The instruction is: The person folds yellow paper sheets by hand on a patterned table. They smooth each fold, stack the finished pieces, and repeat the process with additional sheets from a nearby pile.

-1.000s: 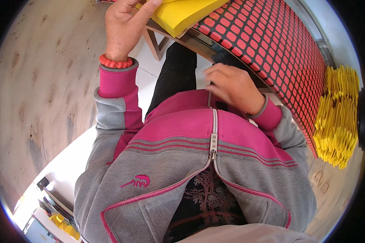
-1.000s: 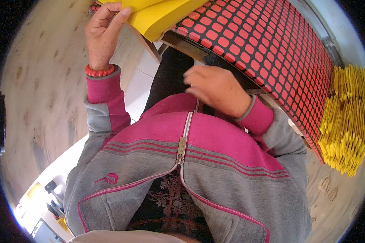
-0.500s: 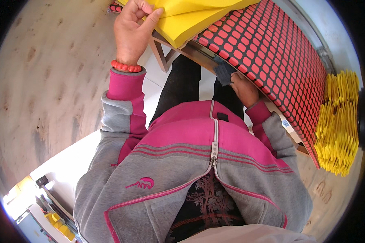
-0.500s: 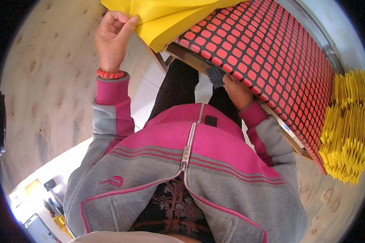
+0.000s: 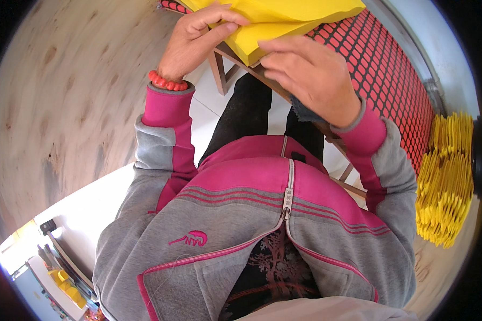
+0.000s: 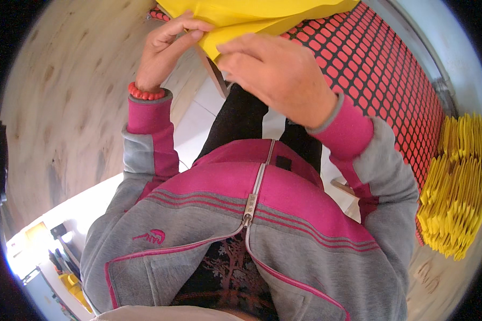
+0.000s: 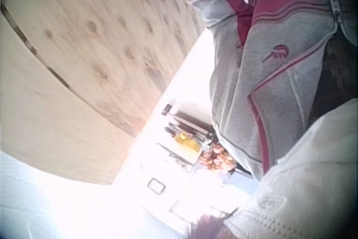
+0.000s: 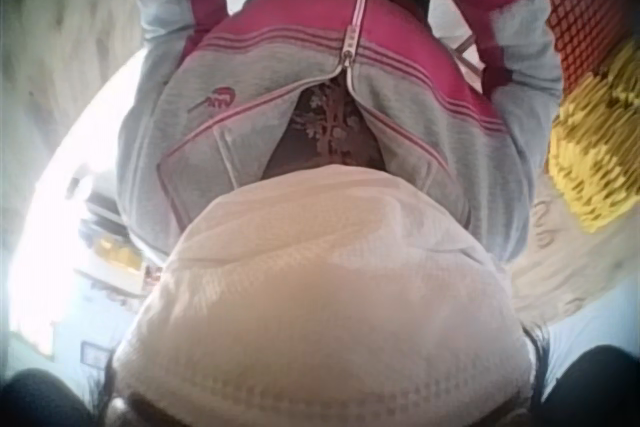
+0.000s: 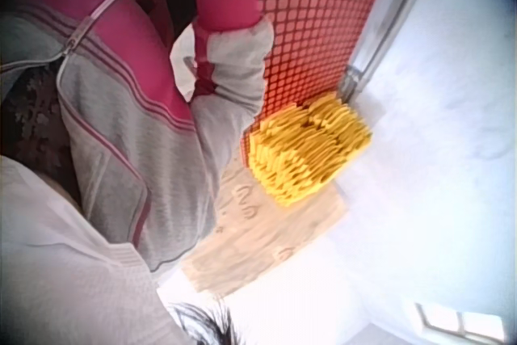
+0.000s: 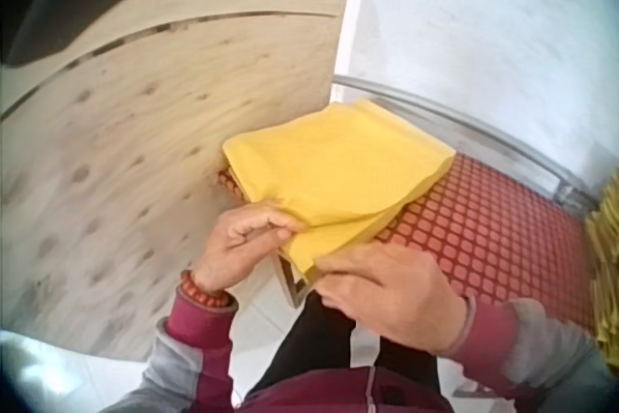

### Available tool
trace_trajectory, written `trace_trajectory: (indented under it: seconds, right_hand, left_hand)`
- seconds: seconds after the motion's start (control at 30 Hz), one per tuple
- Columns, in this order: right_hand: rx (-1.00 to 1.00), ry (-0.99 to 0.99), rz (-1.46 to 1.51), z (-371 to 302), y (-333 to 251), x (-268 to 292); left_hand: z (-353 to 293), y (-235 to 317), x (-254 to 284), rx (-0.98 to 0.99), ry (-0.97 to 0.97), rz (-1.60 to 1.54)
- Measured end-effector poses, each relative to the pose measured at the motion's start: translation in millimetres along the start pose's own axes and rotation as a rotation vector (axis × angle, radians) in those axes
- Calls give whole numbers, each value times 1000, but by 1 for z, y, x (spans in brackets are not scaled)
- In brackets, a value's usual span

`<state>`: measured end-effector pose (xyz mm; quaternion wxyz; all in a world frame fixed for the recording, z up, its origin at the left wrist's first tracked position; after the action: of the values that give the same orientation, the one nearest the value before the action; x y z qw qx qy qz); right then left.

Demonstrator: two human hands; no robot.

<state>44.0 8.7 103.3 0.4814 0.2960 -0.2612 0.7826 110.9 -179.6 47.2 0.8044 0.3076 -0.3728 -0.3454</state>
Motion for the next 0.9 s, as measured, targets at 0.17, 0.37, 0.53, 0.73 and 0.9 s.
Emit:
trace_trajectory:
  seconds: [0.17,0.37,0.53,0.73,0.9]
  right_hand:
    - [150,-16,-123,25,6,-19]
    - [101,-39,-46,27,20,-29]
    - [-97,-8,172,26,41,-33]
    - [-258,-82,392,21,54,-38]
    - [-214,-94,315,24,51,-36]
  left_hand:
    - [5,1,8,35,-65,-25]
    - [7,4,7,99,-34,-71]
    - [7,4,4,104,-55,-102]
    - [1,11,6,-15,-23,-25]
    - [-1,14,6,-47,-38,76]
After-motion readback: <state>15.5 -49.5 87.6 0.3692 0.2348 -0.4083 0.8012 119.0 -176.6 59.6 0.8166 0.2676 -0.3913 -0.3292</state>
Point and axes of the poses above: each hand's wrist, its own z-axis towards the middle knuckle, its own x-axis out of the back of the hand, y = z × x, the point moved 8 cm from there along z, towards the middle knuckle, and after that the axes turned 2 degrees about z, right-handed, at the moved point
